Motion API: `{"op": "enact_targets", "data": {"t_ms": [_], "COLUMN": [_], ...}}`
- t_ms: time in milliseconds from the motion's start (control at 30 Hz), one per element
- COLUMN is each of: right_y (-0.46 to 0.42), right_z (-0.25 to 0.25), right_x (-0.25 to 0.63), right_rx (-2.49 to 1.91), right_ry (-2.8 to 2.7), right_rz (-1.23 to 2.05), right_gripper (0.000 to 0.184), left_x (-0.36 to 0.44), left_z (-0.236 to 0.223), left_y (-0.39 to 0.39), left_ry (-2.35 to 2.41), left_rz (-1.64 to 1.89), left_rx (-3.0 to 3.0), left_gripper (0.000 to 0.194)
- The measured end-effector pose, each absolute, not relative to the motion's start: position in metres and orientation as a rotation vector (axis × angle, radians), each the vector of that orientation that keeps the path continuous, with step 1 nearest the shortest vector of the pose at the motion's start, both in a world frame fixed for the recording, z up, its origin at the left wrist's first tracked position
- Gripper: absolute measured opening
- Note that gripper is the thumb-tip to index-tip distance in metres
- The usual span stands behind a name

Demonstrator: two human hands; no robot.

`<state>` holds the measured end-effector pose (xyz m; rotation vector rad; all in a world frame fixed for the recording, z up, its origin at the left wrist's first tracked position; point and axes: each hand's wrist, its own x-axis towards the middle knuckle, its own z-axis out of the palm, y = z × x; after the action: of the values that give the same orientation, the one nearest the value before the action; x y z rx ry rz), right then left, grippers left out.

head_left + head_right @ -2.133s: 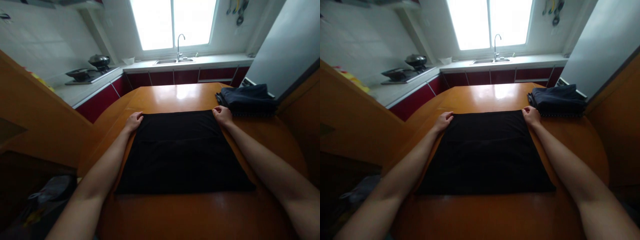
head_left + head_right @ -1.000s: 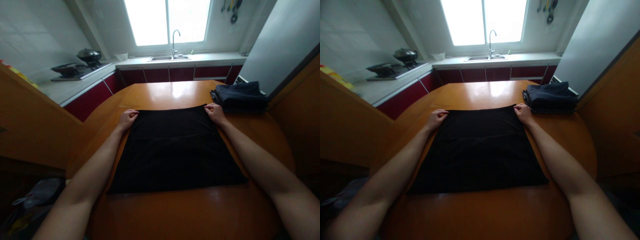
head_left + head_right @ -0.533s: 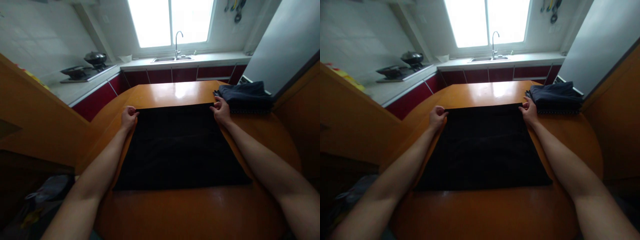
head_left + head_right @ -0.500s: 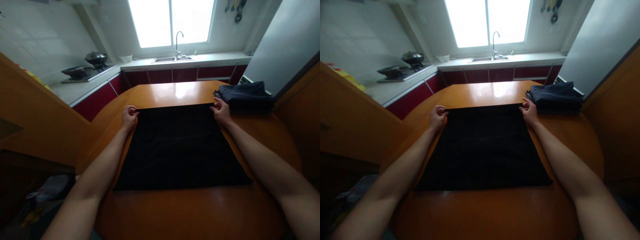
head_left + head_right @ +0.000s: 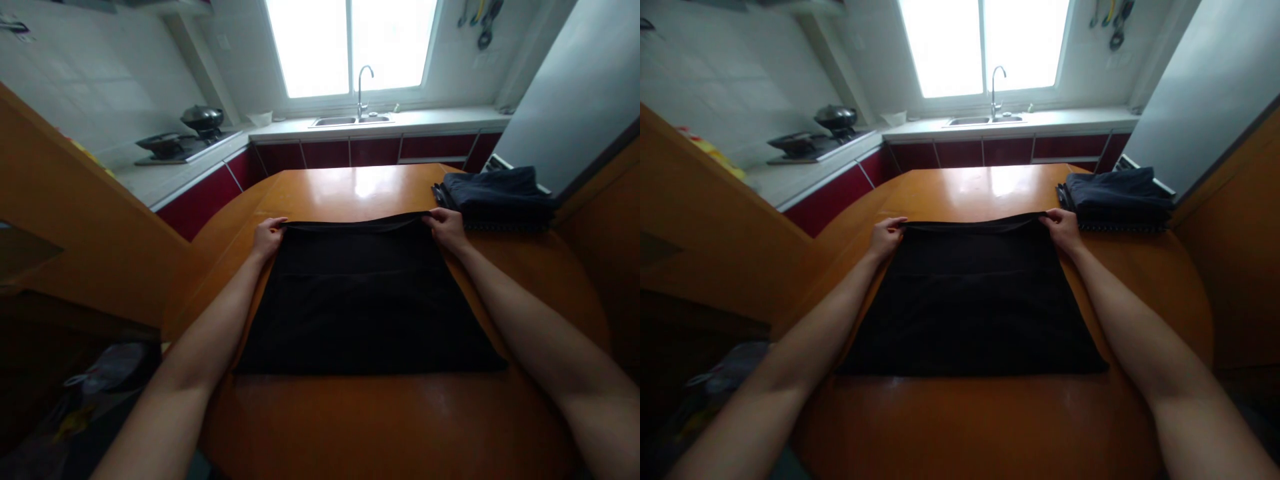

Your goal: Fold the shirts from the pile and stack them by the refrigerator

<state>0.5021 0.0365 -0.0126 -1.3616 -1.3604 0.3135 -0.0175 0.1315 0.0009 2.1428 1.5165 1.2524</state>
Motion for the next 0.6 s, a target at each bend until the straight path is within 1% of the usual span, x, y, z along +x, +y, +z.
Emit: {"op": "enact_targets", "data": {"t_ms": [233, 600], "right_y": [0.0316, 0.0328], "right_z": [-0.0060, -0.0081], "right_x": [0.4977, 0.4980], "right_rx": [-1.395, -1.428], "right_ry": [-1.307, -1.296], "right_rz": [0.298, 0.247], "right_gripper": [0.029, 0.025], "left_x": [-0.0176, -0.0169], "left_z": [-0.0003, 0.0006], "left_y": [0.1319, 0.1303], "left_ry": [1.477, 1.504], "left_rz": [1.268, 1.232], "left_rx": [2.136, 2.153], "left_gripper": [0.030, 0.028]}}
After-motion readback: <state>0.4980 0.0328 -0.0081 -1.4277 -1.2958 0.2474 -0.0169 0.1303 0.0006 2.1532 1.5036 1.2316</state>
